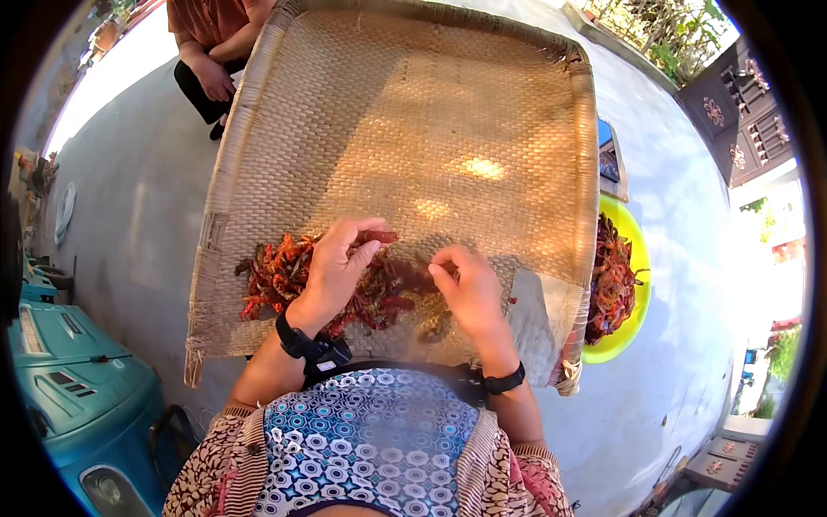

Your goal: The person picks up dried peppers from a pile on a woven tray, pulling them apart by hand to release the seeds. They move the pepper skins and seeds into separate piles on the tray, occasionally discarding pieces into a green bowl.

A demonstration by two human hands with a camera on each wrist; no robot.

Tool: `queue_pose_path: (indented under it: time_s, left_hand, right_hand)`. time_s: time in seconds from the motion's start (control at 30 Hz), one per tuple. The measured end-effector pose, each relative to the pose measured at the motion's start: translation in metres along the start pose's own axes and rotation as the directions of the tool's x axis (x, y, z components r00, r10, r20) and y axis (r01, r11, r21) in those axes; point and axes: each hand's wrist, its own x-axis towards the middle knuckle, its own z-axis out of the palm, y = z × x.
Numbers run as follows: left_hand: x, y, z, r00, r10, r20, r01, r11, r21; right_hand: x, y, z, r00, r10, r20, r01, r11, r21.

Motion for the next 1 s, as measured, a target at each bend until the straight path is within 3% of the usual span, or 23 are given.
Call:
queue_pose_path:
  time_s: [0.03, 0.1, 0.23, 0.33, 0.37, 0.47, 0.5, 0.57, 0.63, 0.73, 0.83, 0.93, 1.0]
  left_hand:
    - [0.0, 0.0, 0.001, 0.999, -0.04, -0.006, 0.039, 0.996, -0.077]
    - [0.001, 0.009, -0.004, 0.991, -0.109, 0.074, 0.11, 0.994, -0.006]
    - [0.002, 0.02, -0.01, 0.956, -0.232, 0.178, 0.242, 0.969, -0.039]
    - [0.0, 0.015, -0.008, 0.977, -0.147, 0.152, 0.16, 0.984, -0.078]
    - [0.0, 0.016, -0.007, 0.977, -0.133, 0.169, 0.15, 0.985, -0.092]
    - [0.001, 0.02, -0.006, 0.97, -0.111, 0.215, 0.134, 0.987, -0.095]
    - [0.0, 0.018, -0.005, 0.966, -0.119, 0.228, 0.138, 0.988, -0.069]
    - [-0.001, 0.016, -0.004, 0.964, -0.109, 0.243, 0.12, 0.992, -0.031]
    - [0.0, 0.014, -0.003, 0.967, -0.066, 0.245, 0.071, 0.997, -0.01]
    - [-0.001, 0.011, -0.003, 0.951, -0.094, 0.295, 0.103, 0.995, -0.014]
    - [0.001, 0.01, -0.005, 0.959, -0.037, 0.28, 0.027, 0.999, 0.041]
    - [0.002, 0.003, -0.005, 0.979, 0.066, 0.192, -0.11, 0.968, 0.226]
    - [0.001, 0.001, -0.008, 0.975, 0.108, 0.193, -0.173, 0.917, 0.36]
  right_hand:
    - [-0.003, 0.002, -0.004, 0.994, 0.104, 0.02, -0.106, 0.976, 0.19]
    - [-0.007, 0.009, -0.015, 0.95, 0.289, 0.121, -0.308, 0.792, 0.527]
    - [-0.013, 0.048, -0.066, 0.886, 0.441, -0.143, -0.24, 0.699, 0.673]
    - [-0.016, 0.068, -0.102, 0.74, 0.561, -0.372, -0.012, 0.563, 0.826]
    - [-0.014, 0.068, -0.109, 0.681, 0.629, -0.375, 0.109, 0.42, 0.901]
    - [-0.015, 0.057, -0.107, 0.732, 0.651, -0.201, 0.047, 0.246, 0.968]
    - [-0.019, 0.058, -0.093, 0.801, 0.58, -0.147, -0.05, 0.309, 0.95]
    - [-0.014, 0.01, -0.06, 0.909, 0.417, -0.024, -0.247, 0.583, 0.774]
    - [-0.006, -0.028, -0.04, 0.909, 0.351, 0.224, -0.415, 0.716, 0.561]
    - [-0.001, -0.028, -0.004, 0.93, 0.219, 0.295, -0.362, 0.683, 0.634]
    - [0.001, -0.023, -0.002, 0.928, 0.218, 0.301, -0.368, 0.649, 0.666]
    - [-0.004, -0.011, -0.026, 0.919, 0.352, 0.18, -0.374, 0.625, 0.685]
    - [-0.009, 0.012, -0.049, 0.901, 0.432, 0.025, -0.302, 0.587, 0.751]
